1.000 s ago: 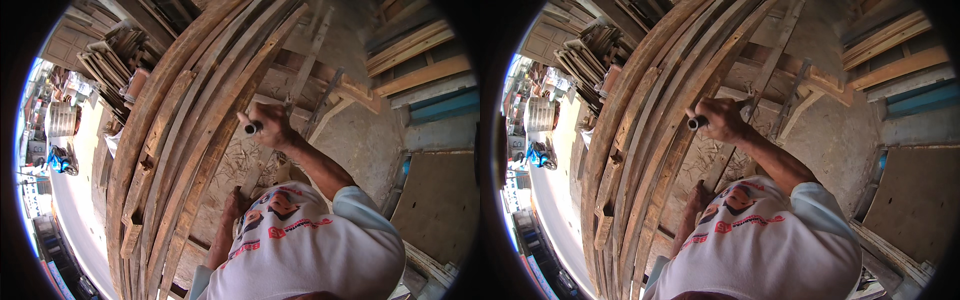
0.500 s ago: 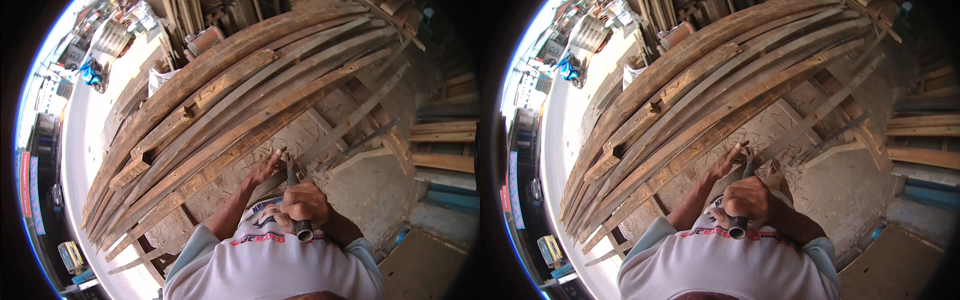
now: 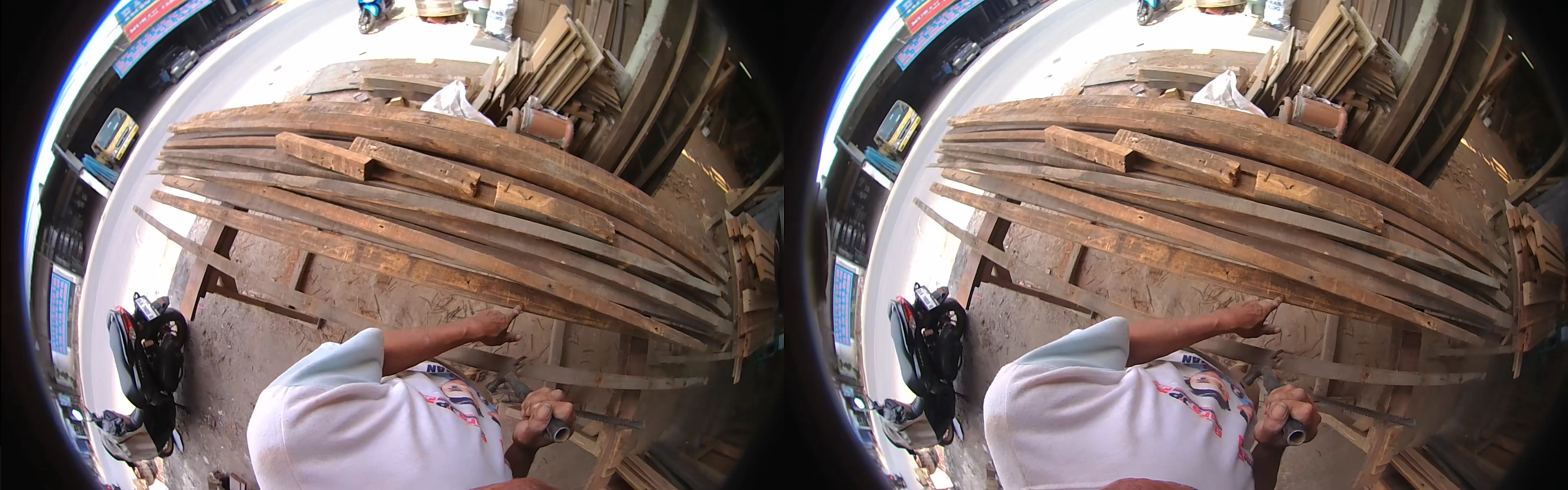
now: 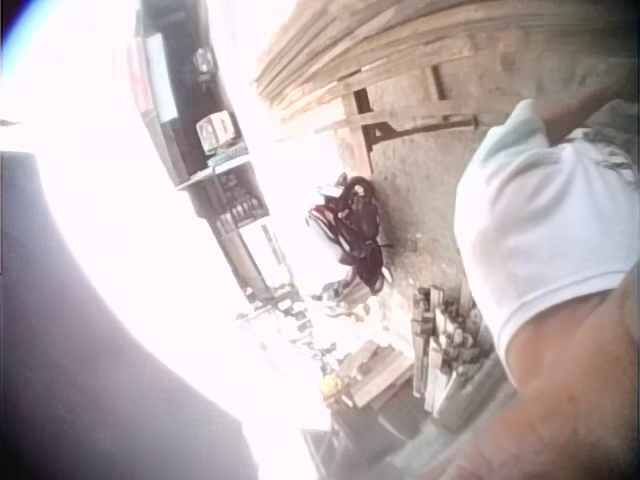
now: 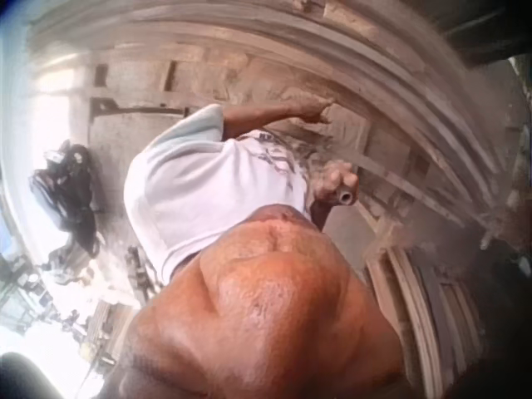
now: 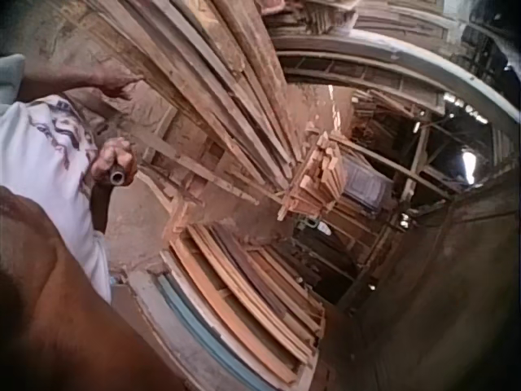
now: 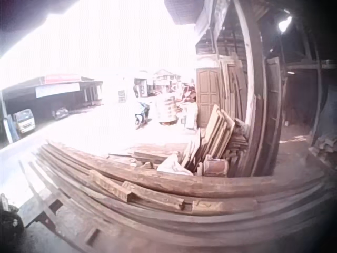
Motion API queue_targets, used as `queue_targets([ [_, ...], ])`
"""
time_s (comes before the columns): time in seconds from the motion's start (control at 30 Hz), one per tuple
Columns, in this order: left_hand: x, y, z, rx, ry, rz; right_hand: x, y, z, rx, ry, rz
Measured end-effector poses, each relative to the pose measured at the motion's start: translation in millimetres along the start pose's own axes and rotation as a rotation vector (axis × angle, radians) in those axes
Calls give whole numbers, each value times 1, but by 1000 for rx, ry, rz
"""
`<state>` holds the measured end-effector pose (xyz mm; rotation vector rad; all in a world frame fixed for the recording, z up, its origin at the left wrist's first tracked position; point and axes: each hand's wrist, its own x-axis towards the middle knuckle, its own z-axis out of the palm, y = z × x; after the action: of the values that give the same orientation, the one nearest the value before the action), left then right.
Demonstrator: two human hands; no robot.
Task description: The person uses a hammer to drive nails into a stack of wooden planks, securing them together. They repeatedly lift, align, and hammer the planks to form a cohesive structure.
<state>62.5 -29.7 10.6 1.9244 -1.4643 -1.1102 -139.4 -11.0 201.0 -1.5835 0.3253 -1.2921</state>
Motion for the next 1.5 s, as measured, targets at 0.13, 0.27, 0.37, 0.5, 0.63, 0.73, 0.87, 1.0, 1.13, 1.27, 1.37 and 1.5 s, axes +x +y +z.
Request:
queue_targets([
  [0.13,-11,31,2,107,-170,-79,-13,14,-20,-12,55,85],
  [0.27,14,22,45,-2,-233,12,-14,5,-39,-63,116,101],
  [0.37,18,6,54,-135,-209,32,-6,13,-40,-171,198,73],
  [0.5,4,8,39,-224,-269,-57,0,9,-44,-4,529,305],
  [0.63,21,19,37,-107,-277,84,10,-5,-53,-14,557,290],
  [0.73,30,45,56,-141,-338,75,-5,-14,-64,-132,510,219],
  [0.87,28,39,78,95,-357,211,-28,-22,-72,-496,378,232],
  [1.0,12,30,64,65,-345,157,-29,-37,-68,-535,351,293],
  [1.13,-26,10,31,-54,-369,73,-32,-48,-78,-334,517,356],
  [1.27,-77,-15,-19,27,-335,8,-33,-38,-98,-325,529,388],
  [1.37,-122,-37,-56,38,-321,-77,-28,-27,-110,-383,503,424],
  [1.5,-190,-86,-92,91,-285,-217,-12,-29,-135,-340,461,386],
])
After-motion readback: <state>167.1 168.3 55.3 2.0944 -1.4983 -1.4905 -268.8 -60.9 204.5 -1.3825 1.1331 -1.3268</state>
